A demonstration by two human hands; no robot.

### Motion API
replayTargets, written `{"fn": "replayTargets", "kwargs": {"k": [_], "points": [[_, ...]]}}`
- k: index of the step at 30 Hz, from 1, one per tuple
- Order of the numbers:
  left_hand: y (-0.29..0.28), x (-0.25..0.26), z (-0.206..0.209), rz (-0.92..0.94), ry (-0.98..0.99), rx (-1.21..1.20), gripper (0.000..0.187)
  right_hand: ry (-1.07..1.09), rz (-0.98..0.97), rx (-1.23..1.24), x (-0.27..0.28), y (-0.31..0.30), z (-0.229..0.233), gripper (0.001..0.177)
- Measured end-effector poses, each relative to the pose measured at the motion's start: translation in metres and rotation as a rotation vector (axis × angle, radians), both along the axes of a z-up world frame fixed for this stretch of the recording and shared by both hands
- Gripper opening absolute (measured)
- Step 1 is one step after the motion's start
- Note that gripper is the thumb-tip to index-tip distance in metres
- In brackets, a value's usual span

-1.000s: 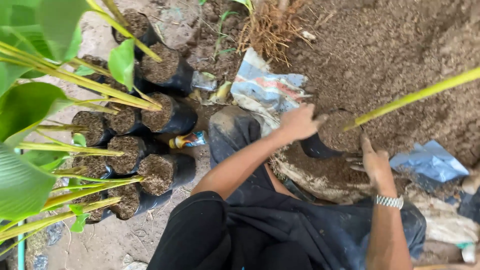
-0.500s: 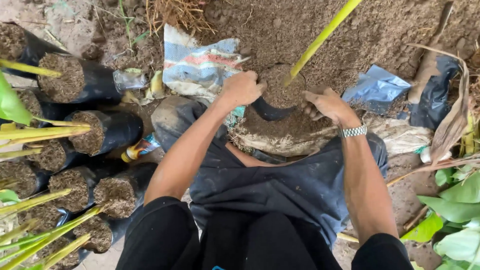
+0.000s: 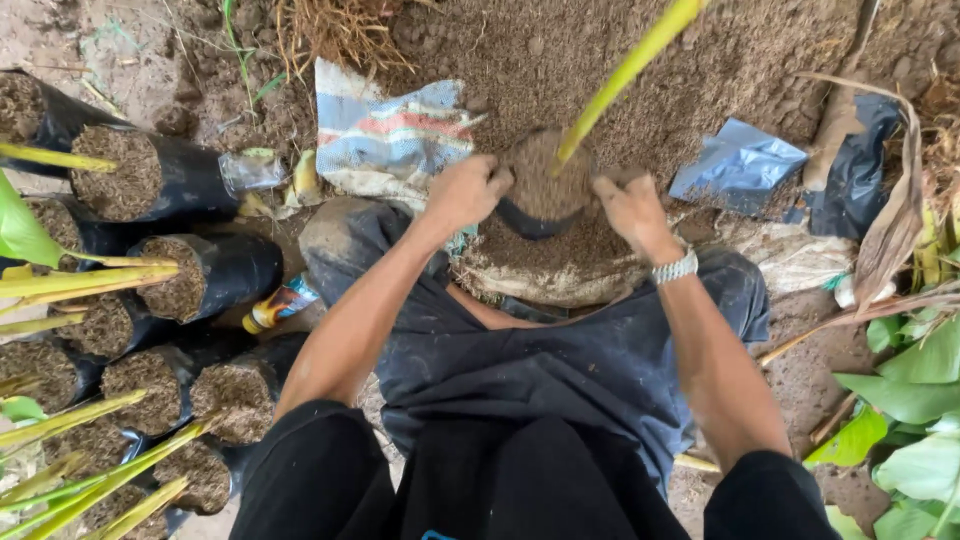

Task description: Filling black plastic nursery bags with soil and planting seedlings by hand.

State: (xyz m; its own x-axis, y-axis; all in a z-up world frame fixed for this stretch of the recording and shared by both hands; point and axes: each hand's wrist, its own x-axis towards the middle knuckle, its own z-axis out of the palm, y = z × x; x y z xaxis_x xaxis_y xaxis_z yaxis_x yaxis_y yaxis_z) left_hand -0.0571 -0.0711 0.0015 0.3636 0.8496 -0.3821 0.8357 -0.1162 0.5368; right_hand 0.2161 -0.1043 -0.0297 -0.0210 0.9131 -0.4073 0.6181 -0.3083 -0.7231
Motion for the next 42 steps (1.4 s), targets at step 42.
{"fn": "replayTargets", "kwargs": {"k": [42], "points": [[-0.121,-0.328,-0.031,0.895,0.669,0.156,0.037,0.284,0.387,-0.078,-0.316,0.07,0.037,0.038]]}}
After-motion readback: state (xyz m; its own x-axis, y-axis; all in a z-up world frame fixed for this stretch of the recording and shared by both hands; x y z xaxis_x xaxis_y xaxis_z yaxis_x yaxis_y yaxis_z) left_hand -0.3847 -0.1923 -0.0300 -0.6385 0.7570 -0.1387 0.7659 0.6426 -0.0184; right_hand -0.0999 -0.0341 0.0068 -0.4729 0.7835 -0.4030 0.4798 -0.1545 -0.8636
